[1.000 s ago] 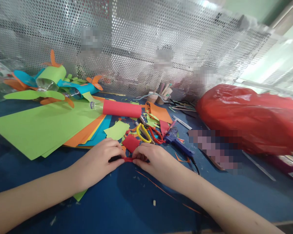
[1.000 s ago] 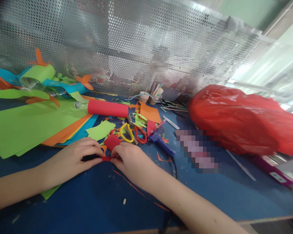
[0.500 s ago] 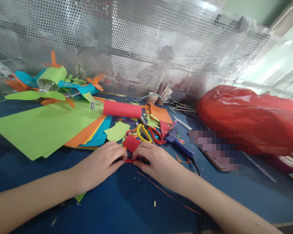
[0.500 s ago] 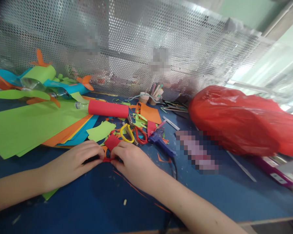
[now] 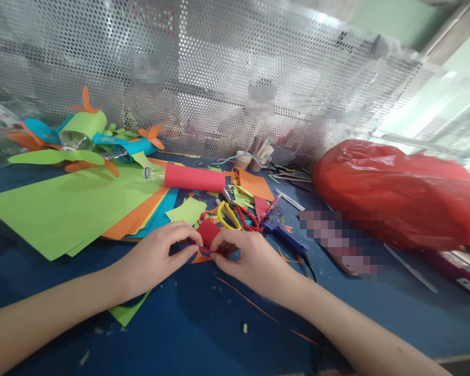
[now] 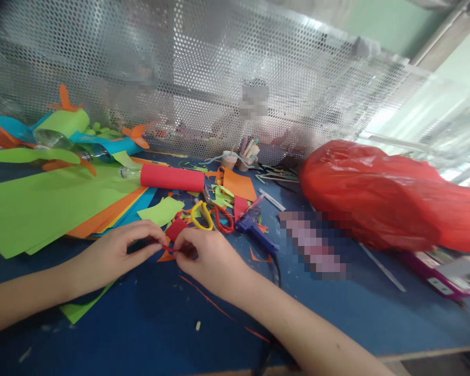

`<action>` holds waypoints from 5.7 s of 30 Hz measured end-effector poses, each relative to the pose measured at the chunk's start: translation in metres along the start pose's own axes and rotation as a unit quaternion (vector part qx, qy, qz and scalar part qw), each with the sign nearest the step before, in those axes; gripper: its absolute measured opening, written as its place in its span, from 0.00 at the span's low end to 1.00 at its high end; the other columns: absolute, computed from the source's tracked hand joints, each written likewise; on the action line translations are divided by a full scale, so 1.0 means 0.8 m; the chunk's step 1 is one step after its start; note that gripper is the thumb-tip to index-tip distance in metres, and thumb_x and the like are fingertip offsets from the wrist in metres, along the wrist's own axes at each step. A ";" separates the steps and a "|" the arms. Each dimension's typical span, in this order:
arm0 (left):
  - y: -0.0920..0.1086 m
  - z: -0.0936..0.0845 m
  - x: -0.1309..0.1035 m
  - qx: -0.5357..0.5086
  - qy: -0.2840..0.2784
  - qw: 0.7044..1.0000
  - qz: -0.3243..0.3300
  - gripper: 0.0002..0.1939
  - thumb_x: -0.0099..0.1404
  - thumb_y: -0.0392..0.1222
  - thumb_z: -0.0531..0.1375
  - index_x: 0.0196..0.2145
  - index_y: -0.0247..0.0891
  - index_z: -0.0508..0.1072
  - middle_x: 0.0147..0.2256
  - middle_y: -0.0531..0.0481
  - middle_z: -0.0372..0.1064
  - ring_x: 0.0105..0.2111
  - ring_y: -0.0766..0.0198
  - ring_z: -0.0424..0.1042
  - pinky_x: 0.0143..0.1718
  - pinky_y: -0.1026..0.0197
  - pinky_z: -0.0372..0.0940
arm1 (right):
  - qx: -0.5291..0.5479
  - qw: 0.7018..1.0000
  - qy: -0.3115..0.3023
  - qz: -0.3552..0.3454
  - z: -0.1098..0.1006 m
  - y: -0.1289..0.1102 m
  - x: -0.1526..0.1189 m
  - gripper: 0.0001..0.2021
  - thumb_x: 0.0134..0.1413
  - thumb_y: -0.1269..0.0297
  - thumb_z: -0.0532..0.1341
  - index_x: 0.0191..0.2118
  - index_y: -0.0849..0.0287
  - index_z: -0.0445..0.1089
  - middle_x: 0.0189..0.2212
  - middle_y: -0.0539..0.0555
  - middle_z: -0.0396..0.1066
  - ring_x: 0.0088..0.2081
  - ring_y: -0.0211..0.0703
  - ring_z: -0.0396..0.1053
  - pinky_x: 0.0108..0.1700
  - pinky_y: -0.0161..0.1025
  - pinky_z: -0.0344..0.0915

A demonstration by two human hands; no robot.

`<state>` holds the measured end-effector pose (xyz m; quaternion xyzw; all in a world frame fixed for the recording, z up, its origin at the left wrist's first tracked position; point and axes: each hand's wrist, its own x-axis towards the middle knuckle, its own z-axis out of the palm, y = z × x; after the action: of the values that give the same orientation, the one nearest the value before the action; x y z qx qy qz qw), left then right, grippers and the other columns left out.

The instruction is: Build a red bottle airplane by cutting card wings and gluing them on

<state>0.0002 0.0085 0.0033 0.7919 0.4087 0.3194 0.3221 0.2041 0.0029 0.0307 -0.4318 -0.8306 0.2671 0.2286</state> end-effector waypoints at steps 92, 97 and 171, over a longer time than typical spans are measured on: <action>-0.010 0.034 0.048 -0.391 0.132 0.899 -0.149 0.10 0.52 0.44 0.67 0.33 0.38 0.77 0.33 0.50 0.77 0.32 0.63 0.74 0.39 0.60 0.68 | 0.016 0.994 -0.023 0.103 -0.071 -0.019 -0.014 0.22 0.61 0.49 0.50 0.27 0.60 0.69 0.22 0.50 0.67 0.23 0.35 0.63 0.27 0.32 0.59; -0.011 0.035 0.048 -0.404 0.134 0.893 -0.148 0.11 0.52 0.44 0.68 0.33 0.39 0.78 0.33 0.51 0.77 0.33 0.63 0.74 0.41 0.61 0.67 | -0.014 0.994 -0.034 0.108 -0.072 -0.025 -0.016 0.23 0.62 0.48 0.49 0.28 0.60 0.69 0.22 0.49 0.66 0.23 0.36 0.63 0.27 0.33 0.58; -0.002 0.032 0.046 -0.331 0.084 0.927 -0.157 0.11 0.55 0.45 0.65 0.33 0.35 0.78 0.25 0.51 0.75 0.27 0.65 0.70 0.34 0.63 0.64 | -0.120 0.989 -0.010 0.087 -0.073 -0.025 -0.025 0.22 0.61 0.47 0.49 0.23 0.56 0.60 0.19 0.49 0.63 0.22 0.37 0.64 0.26 0.35 0.58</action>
<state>0.0360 0.0341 -0.0044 0.5360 0.4244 0.4470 0.5768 0.2385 -0.0091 0.0841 -0.5240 -0.8181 0.1891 0.1428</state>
